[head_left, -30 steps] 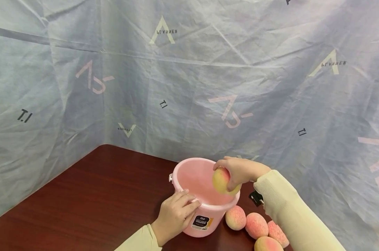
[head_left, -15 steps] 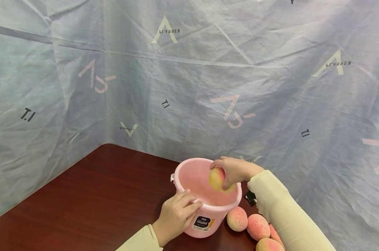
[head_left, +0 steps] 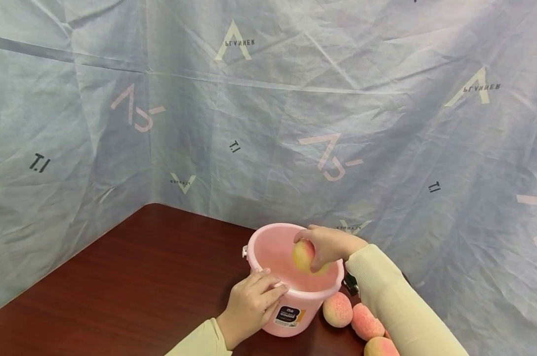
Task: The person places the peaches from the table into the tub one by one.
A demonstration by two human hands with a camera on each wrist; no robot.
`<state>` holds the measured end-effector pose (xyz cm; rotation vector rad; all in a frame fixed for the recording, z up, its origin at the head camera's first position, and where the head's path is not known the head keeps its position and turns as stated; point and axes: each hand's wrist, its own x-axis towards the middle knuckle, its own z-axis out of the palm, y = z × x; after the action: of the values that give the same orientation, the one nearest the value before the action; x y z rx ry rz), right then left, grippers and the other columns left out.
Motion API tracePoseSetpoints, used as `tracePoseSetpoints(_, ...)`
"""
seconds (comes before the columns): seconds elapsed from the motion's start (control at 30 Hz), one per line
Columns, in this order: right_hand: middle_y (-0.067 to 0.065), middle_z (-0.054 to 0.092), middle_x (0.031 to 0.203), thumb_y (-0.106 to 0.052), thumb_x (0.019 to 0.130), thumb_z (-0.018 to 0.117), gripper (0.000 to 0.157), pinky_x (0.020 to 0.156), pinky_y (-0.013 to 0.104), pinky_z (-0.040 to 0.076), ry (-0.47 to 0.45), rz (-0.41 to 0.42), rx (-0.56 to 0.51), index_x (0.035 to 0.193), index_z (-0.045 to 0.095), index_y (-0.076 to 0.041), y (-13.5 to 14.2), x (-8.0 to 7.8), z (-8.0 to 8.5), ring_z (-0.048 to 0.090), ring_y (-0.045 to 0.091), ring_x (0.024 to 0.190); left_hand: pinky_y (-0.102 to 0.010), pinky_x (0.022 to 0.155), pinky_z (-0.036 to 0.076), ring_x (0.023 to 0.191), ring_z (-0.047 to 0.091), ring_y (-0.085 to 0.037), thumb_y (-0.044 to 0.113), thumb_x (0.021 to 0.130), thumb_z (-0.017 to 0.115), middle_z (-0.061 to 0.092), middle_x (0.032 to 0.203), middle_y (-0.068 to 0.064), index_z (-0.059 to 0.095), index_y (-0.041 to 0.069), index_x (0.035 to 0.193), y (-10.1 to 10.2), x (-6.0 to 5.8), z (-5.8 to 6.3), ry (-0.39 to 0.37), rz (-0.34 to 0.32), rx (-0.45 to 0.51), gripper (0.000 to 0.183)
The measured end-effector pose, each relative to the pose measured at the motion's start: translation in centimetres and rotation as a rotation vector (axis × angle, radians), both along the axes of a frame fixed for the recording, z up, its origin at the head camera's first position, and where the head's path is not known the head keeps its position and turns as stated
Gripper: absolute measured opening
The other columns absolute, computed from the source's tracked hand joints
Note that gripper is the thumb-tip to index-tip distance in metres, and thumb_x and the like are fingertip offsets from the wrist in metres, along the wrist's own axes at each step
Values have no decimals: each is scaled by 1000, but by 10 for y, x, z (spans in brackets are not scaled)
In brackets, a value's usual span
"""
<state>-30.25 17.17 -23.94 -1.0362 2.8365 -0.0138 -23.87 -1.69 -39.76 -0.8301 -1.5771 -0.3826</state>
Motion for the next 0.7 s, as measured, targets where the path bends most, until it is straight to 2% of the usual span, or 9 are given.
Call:
tracePoseSetpoints(0.47, 4, 59, 105, -5, 58, 83, 64, 80, 33, 50, -36, 21, -4, 118, 61, -11, -4, 2, -7, 57, 17, 90, -31, 86, 55, 89, 66, -16, 24, 102, 44, 66, 85, 4, 75, 18, 86, 0, 2, -1, -12, 7, 1, 36)
tracePoseSetpoints(0.7, 0, 61, 105, -5, 59, 82, 61, 78, 31, 49, -27, 44, 9, 116, 62, -10, -8, 7, -15, 57, 15, 87, -30, 87, 54, 88, 66, -15, 22, 102, 44, 66, 84, 4, 75, 18, 86, 0, 1, -1, 3, 5, -2, 35)
